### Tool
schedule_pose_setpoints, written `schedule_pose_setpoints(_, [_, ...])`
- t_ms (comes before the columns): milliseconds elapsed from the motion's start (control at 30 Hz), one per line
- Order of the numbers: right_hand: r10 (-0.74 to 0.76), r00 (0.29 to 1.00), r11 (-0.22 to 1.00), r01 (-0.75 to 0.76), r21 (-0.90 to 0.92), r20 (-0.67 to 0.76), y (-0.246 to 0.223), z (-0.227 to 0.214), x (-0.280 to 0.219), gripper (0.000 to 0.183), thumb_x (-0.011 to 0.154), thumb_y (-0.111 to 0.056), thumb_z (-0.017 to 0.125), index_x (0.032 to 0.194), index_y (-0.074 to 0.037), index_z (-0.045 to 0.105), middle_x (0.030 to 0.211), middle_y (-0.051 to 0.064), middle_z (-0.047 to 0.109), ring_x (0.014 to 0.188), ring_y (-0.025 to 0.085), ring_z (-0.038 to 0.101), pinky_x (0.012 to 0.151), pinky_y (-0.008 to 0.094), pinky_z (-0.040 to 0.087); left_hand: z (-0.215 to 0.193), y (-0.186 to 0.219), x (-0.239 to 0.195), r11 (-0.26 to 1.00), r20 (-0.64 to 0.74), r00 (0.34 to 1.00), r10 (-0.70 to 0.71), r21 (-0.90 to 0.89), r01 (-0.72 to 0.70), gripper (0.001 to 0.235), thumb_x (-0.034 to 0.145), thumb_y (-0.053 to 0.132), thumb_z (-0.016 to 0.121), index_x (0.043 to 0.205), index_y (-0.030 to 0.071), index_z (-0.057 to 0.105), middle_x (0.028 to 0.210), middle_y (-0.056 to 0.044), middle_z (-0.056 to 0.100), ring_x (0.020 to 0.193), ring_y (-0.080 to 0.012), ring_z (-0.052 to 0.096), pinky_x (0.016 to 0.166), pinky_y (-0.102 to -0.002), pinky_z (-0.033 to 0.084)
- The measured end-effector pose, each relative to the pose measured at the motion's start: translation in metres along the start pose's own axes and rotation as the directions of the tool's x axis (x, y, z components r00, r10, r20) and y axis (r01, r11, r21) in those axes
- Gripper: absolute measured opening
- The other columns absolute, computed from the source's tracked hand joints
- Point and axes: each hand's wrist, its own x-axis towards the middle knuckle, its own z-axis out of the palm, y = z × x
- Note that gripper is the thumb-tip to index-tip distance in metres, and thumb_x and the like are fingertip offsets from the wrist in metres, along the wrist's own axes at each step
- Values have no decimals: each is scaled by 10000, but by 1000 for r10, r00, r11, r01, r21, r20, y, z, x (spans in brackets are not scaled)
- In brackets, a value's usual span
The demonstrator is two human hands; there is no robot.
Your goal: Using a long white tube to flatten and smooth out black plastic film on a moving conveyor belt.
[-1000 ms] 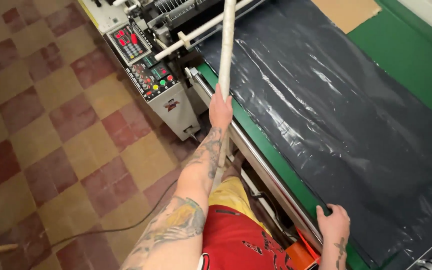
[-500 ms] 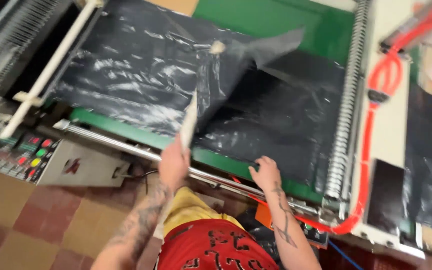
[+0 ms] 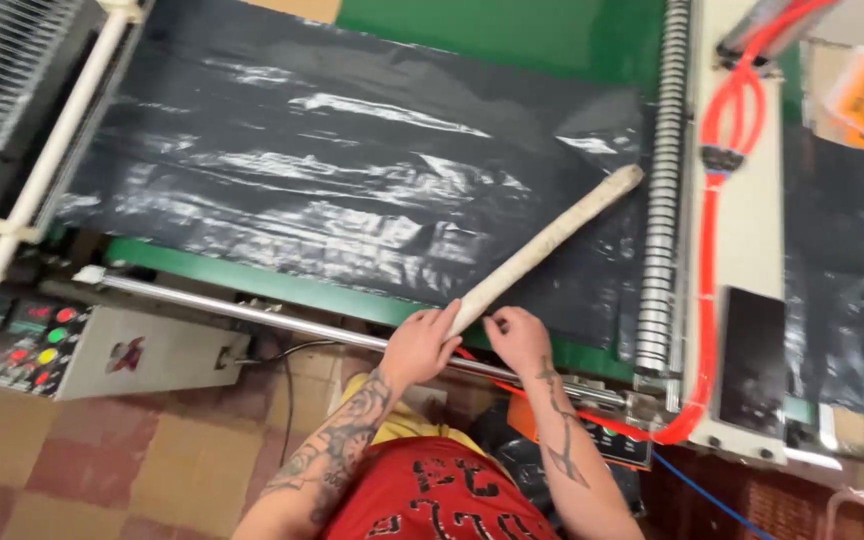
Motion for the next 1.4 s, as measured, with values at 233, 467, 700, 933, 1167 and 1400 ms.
schedule_pose_setpoints(233, [-103,995,986,101,-134,-3,31,24,17,498,912,-459,720,1201,-53,747,1330,210,664,1284,394,612,1054,489,520,-35,-88,-47,976,-335,927,-170,73,205,628,977,376,585,1499,47,471,1124,-170,684,1099,-330,699,1083,-425,471])
schedule_pose_setpoints(467, [-7,984,978,43,-203,176,46,28,29,535,914,-476,627,1245,-68,727,1416,133,613,1340,323,537,1081,469,471,-96,-167,-106,734,-610,485,-627,-255,629,642,1020,323,518,1554,14,341,1231,-240,600,1060,-438,597,874,-513,481])
schedule_pose_setpoints(700, [124,964,954,-50,-296,236,31,18,29,513,938,-455,598,1287,-99,719,1479,94,573,1343,317,528,1024,513,510,-130,-174,-89,510,-575,208,-791,-432,743,612,1042,330,499,1557,39,345,1107,-164,620,915,-311,634,699,-453,539])
schedule_pose_setpoints(933, [2,991,967,31,-254,131,50,38,33,502,882,-449,653,1196,-72,757,1310,114,682,1248,311,614,1082,417,470,-122,-191,-83,475,-630,136,-765,-408,779,656,946,311,602,1526,69,412,1012,-229,671,916,-452,633,778,-574,484])
schedule_pose_setpoints(1167, [60,992,977,-36,-211,110,39,29,20,447,913,-394,700,1258,-111,728,1442,158,603,1400,357,524,1084,466,521,-85,-74,-47,750,-561,651,-511,80,657,543,970,292,621,1433,19,543,942,-192,691,857,-380,715,773,-467,590])
schedule_pose_setpoints(1400, [-6,991,972,37,-231,136,36,22,23,439,912,-412,669,1218,-100,718,1353,168,625,1362,337,547,1049,439,538,-2,43,3,968,-262,945,-197,101,231,640,924,373,614,1476,71,494,956,-152,655,820,-354,698,729,-442,580])
